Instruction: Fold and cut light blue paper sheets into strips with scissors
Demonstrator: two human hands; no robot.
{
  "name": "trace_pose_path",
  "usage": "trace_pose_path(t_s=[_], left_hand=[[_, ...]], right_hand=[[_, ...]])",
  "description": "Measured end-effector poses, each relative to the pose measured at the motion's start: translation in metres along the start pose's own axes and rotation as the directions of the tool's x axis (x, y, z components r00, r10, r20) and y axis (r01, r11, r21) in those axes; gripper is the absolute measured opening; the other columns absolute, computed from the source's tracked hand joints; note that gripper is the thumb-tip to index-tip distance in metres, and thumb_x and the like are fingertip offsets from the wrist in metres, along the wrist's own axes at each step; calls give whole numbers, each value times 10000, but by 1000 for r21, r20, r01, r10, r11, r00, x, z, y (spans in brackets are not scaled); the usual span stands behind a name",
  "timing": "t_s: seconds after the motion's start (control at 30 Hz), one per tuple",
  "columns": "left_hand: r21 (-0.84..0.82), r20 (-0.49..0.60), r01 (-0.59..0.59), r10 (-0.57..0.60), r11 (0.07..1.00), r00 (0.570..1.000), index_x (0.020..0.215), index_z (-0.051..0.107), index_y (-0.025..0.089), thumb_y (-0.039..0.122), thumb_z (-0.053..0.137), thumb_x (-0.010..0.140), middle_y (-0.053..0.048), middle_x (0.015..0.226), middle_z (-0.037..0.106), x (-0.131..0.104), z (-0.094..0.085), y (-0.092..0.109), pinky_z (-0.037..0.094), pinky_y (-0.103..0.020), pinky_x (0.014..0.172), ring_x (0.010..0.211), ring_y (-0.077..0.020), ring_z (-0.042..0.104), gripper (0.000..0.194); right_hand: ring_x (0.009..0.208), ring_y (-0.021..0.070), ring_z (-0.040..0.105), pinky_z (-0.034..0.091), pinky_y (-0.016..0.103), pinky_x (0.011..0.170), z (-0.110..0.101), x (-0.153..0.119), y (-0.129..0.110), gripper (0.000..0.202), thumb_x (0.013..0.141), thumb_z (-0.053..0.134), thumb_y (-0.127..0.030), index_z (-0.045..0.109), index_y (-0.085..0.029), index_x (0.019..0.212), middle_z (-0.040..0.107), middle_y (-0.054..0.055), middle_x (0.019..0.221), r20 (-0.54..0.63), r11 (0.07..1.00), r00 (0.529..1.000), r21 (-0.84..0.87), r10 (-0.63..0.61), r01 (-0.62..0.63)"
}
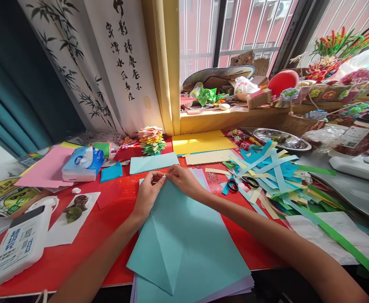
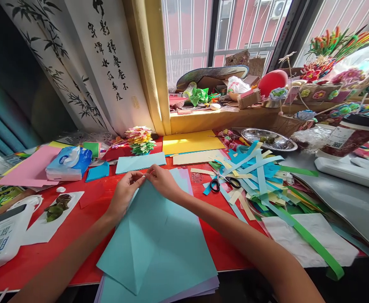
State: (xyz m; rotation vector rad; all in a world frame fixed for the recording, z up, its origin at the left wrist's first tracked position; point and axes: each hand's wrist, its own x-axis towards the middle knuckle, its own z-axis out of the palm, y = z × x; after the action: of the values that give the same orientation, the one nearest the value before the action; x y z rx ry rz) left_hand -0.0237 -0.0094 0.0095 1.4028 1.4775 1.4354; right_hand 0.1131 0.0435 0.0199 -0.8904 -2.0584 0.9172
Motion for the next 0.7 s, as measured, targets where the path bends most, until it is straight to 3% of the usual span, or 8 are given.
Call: trace_pose_path(t_s=[0.4, 0.7], left_hand=[[-51, 50, 66, -63, 997, 997, 875, 609, 185, 433, 600, 727, -28, 854, 621, -4, -1, 6, 409, -266, 700, 807, -167, 551, 289], [-82, 113, 89, -79, 993, 990, 857, 593, 176, 453, 581, 748, -20, 837, 598, -4, -1, 12, 415, -255, 707, 773, -148, 526, 298]], right_hand=[[646, 119, 512, 329, 213, 564, -2, -5, -8, 97, 854, 395, -251, 476, -205, 828, 607, -8, 741, 7, 999, 999, 1, -35, 35], [681, 132, 522, 328, 220, 588, -1, -5, -12, 103, 862, 384, -255, 479, -220, 840, 604, -10, 769, -37, 986, 997, -159, -61, 54]])
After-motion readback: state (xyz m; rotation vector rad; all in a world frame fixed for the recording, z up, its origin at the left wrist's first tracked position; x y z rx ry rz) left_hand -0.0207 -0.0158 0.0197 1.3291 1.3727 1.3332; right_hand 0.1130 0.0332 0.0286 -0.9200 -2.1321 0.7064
